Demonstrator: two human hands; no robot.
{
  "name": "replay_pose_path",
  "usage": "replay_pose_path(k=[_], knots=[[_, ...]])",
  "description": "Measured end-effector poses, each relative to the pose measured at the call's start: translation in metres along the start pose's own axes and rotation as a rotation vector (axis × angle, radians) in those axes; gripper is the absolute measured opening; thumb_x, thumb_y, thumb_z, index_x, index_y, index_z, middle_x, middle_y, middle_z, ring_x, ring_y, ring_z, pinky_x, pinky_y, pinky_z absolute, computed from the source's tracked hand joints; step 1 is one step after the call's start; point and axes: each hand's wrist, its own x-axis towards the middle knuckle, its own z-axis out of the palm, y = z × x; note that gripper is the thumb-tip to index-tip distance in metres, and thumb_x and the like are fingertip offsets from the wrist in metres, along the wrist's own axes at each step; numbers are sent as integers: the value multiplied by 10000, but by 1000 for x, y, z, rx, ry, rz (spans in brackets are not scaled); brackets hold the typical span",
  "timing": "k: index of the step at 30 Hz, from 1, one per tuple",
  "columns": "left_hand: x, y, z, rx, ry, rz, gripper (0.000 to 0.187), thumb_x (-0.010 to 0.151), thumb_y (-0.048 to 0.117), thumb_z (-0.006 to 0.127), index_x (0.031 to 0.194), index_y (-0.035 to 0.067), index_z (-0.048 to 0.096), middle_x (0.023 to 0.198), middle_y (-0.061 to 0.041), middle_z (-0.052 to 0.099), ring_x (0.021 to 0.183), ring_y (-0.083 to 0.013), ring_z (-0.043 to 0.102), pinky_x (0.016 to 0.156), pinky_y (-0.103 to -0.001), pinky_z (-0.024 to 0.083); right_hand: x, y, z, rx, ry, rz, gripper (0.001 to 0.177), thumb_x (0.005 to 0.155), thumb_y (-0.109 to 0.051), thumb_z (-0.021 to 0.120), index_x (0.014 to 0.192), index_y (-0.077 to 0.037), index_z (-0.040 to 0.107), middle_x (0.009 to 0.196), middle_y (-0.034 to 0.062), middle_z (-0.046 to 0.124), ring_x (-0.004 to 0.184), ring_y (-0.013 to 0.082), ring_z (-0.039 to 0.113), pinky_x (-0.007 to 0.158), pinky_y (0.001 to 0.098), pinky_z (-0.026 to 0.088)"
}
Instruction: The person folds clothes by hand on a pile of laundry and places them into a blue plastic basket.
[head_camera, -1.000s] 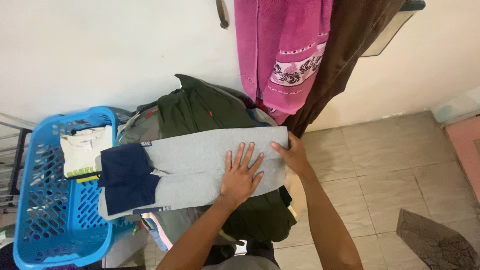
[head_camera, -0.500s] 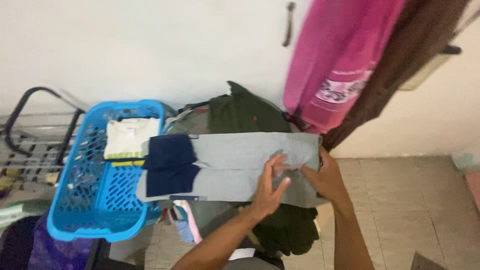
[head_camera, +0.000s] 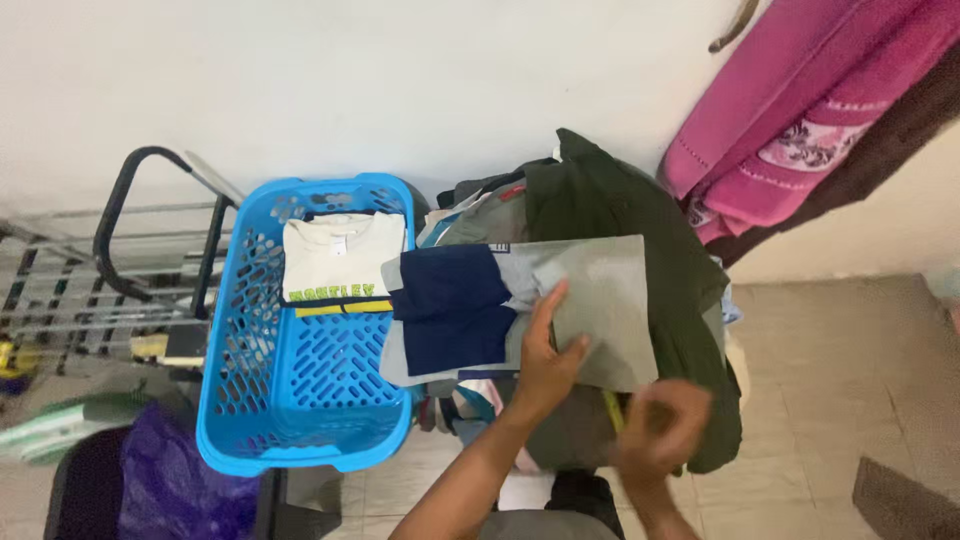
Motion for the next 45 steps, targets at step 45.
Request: replay_pose_path(k=[45], knots=[[3,-47,-78,-36,54,-272,995,703,-186,703,1588,98,349,1626,-149,365,1559,-258,272,1254,-361,164,140,175,62,448,-736,210,398,921,-141,667,1301,-90,562,1315,148,612,1221,345,607,1021,459,522]])
